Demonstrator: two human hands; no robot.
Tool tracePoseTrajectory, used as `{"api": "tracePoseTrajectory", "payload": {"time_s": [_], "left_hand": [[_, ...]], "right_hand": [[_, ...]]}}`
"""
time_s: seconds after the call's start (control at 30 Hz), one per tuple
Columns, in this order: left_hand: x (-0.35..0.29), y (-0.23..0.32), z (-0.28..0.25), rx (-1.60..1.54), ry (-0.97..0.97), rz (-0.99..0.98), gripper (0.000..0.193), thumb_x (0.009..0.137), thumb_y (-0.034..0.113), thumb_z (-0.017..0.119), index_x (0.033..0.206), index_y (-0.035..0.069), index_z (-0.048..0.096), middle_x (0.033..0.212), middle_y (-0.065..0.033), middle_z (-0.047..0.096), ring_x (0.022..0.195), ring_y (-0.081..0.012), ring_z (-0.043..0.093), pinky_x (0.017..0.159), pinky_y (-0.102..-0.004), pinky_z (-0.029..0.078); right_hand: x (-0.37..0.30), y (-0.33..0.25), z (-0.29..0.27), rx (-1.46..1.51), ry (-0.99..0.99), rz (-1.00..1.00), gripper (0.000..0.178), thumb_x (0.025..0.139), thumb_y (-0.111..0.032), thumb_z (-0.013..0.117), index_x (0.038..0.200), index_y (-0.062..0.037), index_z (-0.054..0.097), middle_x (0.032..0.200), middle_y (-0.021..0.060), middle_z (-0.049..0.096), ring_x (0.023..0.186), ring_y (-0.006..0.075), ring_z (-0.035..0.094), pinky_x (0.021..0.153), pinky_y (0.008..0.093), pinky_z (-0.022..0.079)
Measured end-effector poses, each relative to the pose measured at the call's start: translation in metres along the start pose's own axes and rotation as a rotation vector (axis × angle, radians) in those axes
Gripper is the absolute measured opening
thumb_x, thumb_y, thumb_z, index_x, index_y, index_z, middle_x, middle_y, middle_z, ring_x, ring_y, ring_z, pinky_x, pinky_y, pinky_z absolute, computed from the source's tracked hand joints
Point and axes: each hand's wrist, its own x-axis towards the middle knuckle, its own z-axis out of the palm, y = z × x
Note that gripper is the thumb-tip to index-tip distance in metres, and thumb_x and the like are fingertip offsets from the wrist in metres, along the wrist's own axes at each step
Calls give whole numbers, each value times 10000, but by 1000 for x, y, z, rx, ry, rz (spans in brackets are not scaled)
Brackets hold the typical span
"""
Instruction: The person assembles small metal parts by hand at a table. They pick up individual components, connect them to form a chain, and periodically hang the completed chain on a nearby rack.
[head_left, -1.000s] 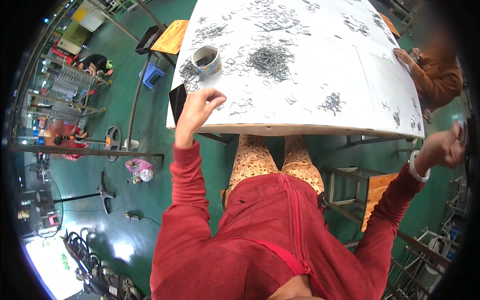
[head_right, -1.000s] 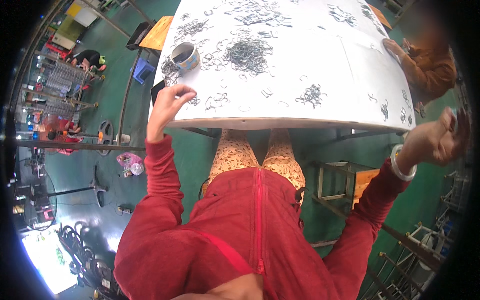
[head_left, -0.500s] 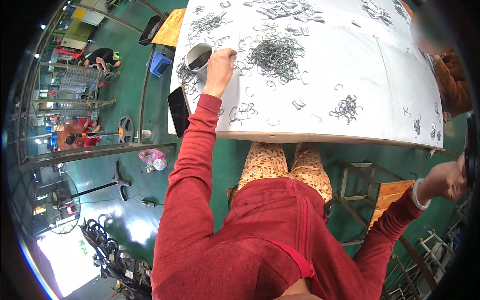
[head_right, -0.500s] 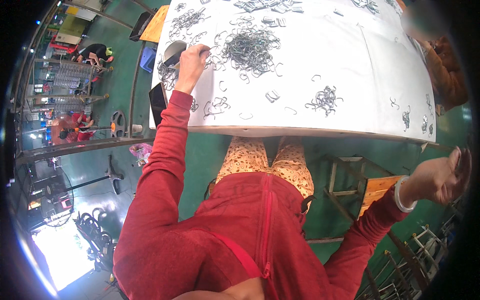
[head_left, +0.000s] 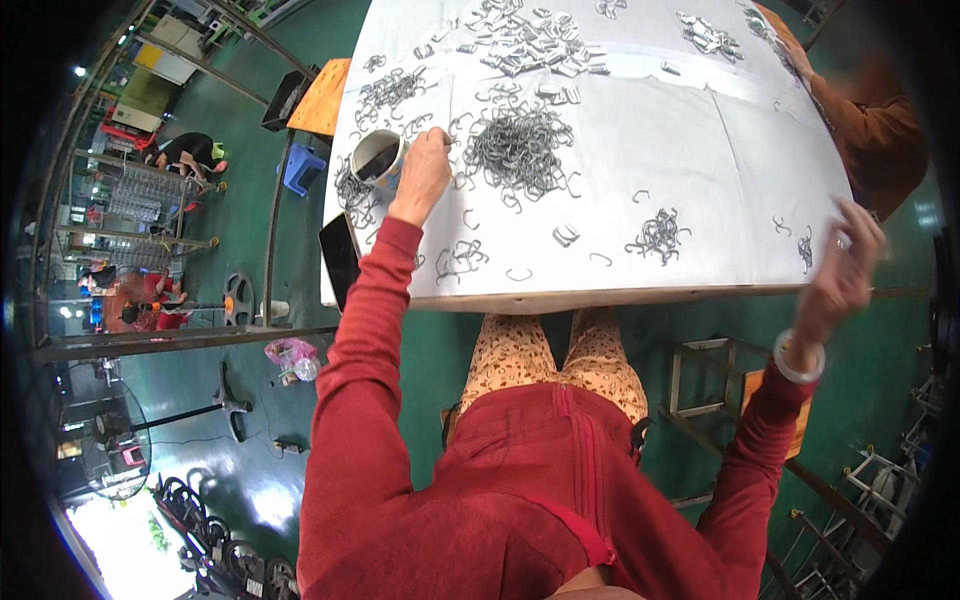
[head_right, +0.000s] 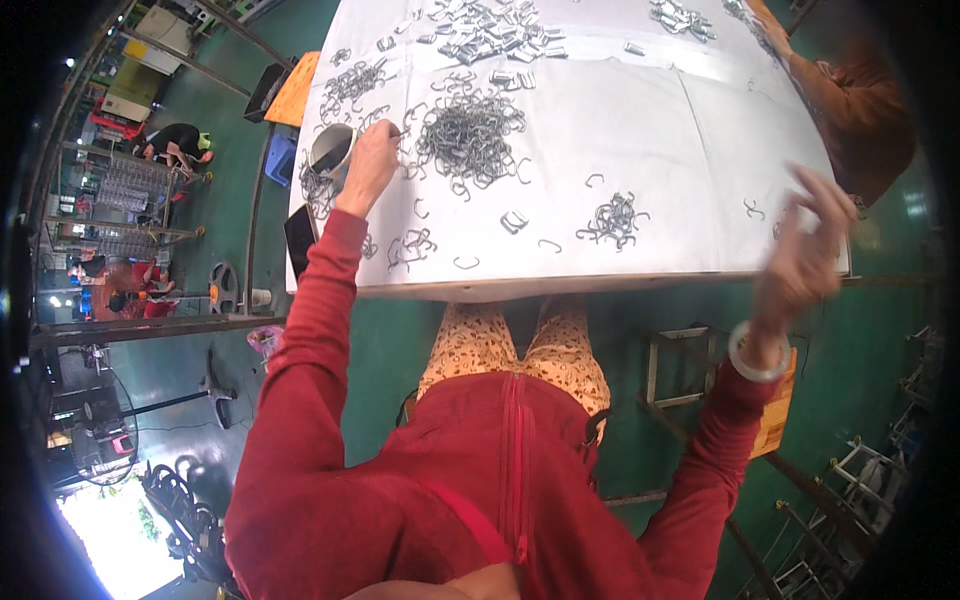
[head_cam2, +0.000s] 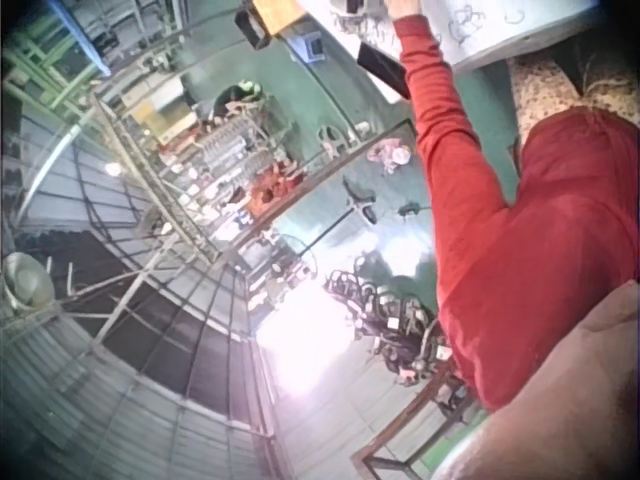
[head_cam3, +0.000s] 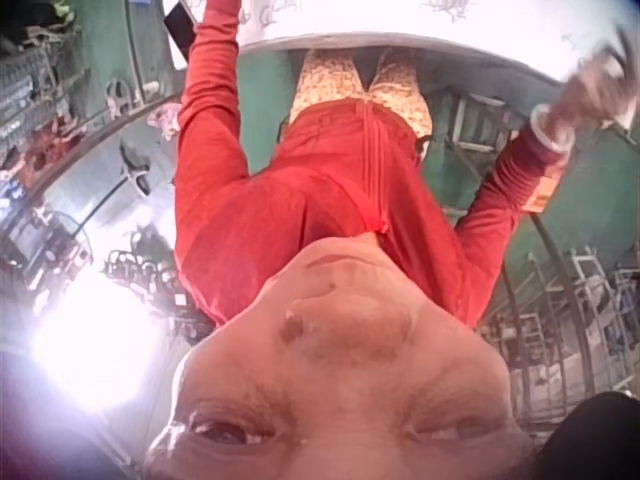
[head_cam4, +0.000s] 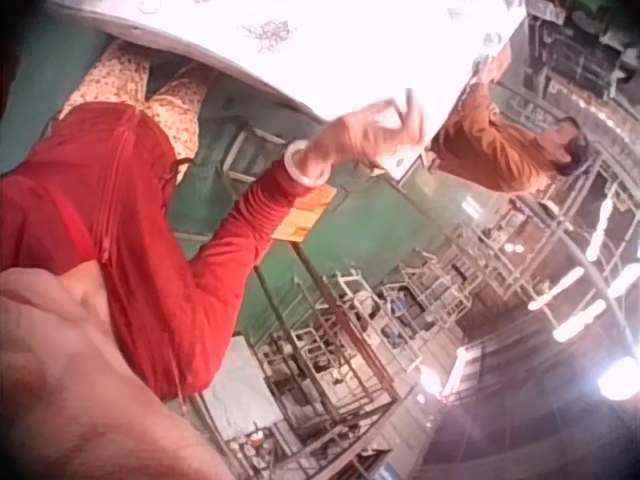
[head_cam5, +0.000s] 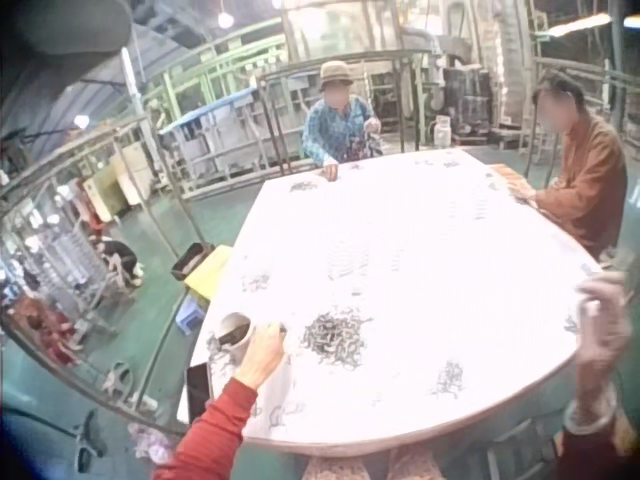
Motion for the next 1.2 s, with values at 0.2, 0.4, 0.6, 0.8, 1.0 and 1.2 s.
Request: {"api": "tracePoseTrajectory", "payload": {"time_s": [0.2, 0.4, 0.6, 0.8, 1.0, 1.2], "left_hand": [[-19, 103, -44, -753, -61, -355, 169, 853, 127, 615, 913, -29, 644, 770, -105, 660, 646, -141, 630, 608, -254, 475], [-64, 156, -40, -1093, -220, -434, 97, 806, 10, 656, 892, -29, 632, 790, -64, 641, 682, -115, 600, 606, -232, 473], [-44, 146, -53, -1227, -170, -588, 80, 805, -37, 632, 880, -59, 618, 828, -105, 646, 694, -137, 602, 660, -249, 493], [-17, 153, -46, -1170, -79, -497, 104, 807, 19, 646, 871, -56, 613, 793, -86, 642, 688, -129, 596, 654, -238, 481], [-17, 153, -22, -827, 48, -55, 122, 777, 75, 689, 881, 22, 653, 1002, -85, 591, 891, -171, 587, 787, -282, 463], [-30, 161, -44, -778, 84, -35, 112, 774, 82, 693, 866, 30, 655, 1036, -90, 603, 876, -183, 594, 759, -300, 480]], "right_hand": [[-27, 63, 166, 321, -650, 359, 234, 882, -82, 544, 1095, -52, 634, 926, 115, 640, 800, 201, 613, 709, 296, 478], [-19, 94, 331, 191, -701, 330, 321, 816, -151, 636, 1114, -37, 608, 940, 248, 594, 950, 346, 564, 851, 392, 444], [-26, 100, 346, 171, -780, 309, 328, 693, -101, 724, 982, 13, 620, 831, 197, 632, 827, 318, 614, 762, 396, 494], [-42, 25, 252, 734, -739, 798, 232, 781, -12, 642, 1008, 38, 634, 777, 109, 662, 645, 131, 618, 613, 250, 507], [-39, -46, 177, 815, -726, 694, 339, 824, 35, 583, 1162, 33, 563, 807, 93, 659, 704, 112, 615, 630, 243, 511], [-43, -74, 155, 771, -635, 666, 218, 824, 26, 606, 1040, 43, 616, 873, 105, 675, 772, 130, 646, 652, 236, 528]]}}
